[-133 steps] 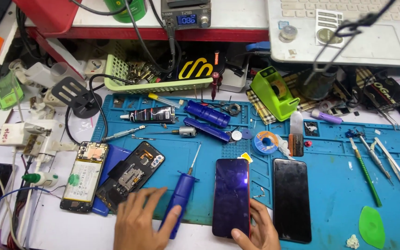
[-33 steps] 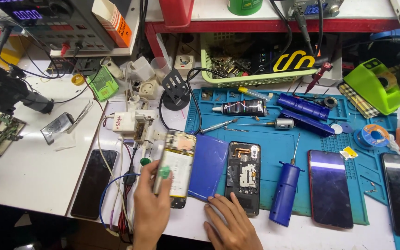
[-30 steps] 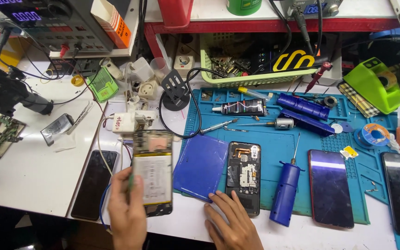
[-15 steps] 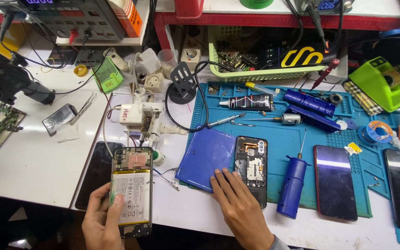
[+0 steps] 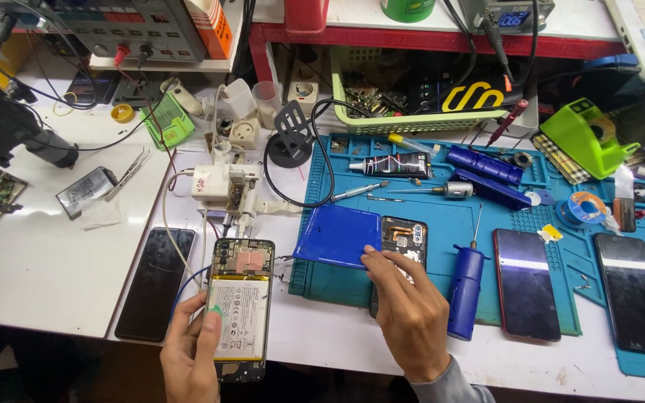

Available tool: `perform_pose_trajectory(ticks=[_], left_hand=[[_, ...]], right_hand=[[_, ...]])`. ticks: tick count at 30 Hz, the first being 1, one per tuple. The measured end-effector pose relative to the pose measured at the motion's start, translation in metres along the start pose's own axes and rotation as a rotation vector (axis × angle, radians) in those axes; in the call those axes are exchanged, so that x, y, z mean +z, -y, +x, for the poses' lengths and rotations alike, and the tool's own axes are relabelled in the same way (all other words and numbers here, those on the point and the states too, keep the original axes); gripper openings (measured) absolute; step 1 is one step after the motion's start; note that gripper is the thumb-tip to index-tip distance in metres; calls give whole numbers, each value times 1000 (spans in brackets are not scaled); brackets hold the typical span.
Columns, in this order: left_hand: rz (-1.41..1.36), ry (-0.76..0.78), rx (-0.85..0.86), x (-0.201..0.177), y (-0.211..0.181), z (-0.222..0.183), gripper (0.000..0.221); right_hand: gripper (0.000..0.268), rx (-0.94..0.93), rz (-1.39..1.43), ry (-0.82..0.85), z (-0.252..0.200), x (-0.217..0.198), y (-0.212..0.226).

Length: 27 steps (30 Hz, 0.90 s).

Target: Removing the back cover of a smartphone using a prying tool and manual manipulation at a repair station.

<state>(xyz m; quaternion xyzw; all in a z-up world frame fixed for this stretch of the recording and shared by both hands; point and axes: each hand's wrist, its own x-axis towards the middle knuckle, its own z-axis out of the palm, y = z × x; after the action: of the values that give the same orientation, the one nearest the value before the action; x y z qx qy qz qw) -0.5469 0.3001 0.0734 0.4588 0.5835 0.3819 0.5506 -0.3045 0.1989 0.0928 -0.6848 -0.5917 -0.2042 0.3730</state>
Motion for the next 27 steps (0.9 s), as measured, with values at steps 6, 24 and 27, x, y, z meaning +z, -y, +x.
perform_pose_trajectory(ticks=[6,24,27], left_hand=[[-1,45,-126,9,-5,-2,39],[104,235,-221,75,-17,-21,41],[117,279,-276,94,-22,-26,41]], right_hand=[[18,105,69,-71,1,1,-6],[18,311,9,-229,-19,-28,-10],[18,353,-5,-211,-34,-35,-11]])
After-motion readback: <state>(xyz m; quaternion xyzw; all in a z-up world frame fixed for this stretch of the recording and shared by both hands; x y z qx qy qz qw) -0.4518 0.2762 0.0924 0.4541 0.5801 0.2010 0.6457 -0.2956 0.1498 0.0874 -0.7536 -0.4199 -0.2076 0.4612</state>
